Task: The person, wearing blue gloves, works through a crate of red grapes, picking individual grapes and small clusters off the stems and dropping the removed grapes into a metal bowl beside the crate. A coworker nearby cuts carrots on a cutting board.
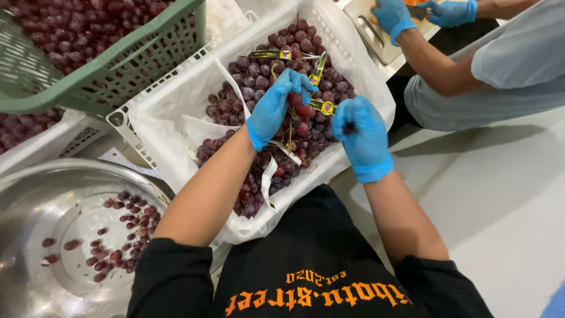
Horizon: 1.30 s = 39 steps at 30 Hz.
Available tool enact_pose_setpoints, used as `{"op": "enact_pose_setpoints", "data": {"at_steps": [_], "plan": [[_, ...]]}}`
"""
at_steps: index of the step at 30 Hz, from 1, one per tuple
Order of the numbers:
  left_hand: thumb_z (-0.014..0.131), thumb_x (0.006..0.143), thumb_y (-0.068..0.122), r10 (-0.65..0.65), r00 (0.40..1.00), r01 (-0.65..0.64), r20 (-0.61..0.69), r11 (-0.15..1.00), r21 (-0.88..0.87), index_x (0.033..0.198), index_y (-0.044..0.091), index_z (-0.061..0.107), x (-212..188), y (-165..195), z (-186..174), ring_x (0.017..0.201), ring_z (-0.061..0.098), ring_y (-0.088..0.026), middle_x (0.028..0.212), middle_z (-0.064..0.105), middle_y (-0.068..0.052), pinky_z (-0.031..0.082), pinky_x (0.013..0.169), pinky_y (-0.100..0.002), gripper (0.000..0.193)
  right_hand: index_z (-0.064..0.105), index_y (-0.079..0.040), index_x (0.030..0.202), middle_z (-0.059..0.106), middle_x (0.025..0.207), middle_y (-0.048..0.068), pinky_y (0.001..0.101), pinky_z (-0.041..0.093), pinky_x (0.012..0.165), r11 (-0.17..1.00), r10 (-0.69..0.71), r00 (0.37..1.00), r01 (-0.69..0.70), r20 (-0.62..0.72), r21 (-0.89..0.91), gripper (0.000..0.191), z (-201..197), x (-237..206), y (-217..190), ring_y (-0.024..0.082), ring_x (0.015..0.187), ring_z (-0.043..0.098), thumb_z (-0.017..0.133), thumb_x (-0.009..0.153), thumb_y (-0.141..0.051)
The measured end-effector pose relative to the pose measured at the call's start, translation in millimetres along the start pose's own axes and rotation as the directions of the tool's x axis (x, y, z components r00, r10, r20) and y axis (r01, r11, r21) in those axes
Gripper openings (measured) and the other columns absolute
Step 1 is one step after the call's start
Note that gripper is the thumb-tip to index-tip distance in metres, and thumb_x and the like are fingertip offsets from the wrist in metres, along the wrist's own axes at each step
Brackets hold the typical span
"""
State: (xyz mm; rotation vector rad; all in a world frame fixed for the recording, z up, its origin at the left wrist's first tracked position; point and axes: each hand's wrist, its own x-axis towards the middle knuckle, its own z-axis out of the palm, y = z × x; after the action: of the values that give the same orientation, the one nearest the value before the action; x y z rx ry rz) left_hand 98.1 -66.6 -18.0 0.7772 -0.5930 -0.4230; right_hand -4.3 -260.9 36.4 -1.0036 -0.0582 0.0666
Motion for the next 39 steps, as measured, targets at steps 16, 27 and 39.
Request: {"op": "enact_pose_setpoints", "data": {"at_steps": [16,27,39], "plan": [[0.056,0.091,0.019,-0.143,0.988,0.129,-0.059,0.557,0.82,0.138,0.011,0.061,-13,14,16,0.125,0.069,-0.023,0.134,0.069,-0.013,0.053,0.109,-0.034,0.048,0.067,-0.001,0.111,0.067,0.098,0.007,0.0291,0.052,0.079,0.356,-0.282,0.958,0.159,0.057,-0.921,0.018,10,15,23,0.012,0.086,0.062,0.071,0.096,-0.01],[0.072,0.093,0.026,0.067,0.994,-0.101,0.084,0.3,0.949,0.098,0.012,0.069,-14,10,23,0.08,0.065,-0.037,0.085,0.067,-0.013,0.05,0.073,-0.048,0.014,0.066,-0.004,0.103,0.07,0.084,0.004,0.0248,0.046,0.052,0.857,0.224,0.961,-0.274,-0.164,-0.436,0.012,-11,7,21,0.009,0.059,0.057,0.06,0.101,-0.015],[0.069,0.088,0.017,-0.146,0.964,0.265,-0.223,0.628,0.732,0.094,0.007,0.064,-13,4,36,0.067,0.055,-0.012,0.073,0.059,-0.003,0.048,0.062,-0.03,0.013,0.063,-0.004,0.103,0.065,0.088,0.006,0.0286,0.046,0.061,0.779,-0.126,0.98,0.002,-0.152,-0.627,0.007,-12,3,39,0.013,0.069,0.057,0.066,0.097,-0.006]]}}
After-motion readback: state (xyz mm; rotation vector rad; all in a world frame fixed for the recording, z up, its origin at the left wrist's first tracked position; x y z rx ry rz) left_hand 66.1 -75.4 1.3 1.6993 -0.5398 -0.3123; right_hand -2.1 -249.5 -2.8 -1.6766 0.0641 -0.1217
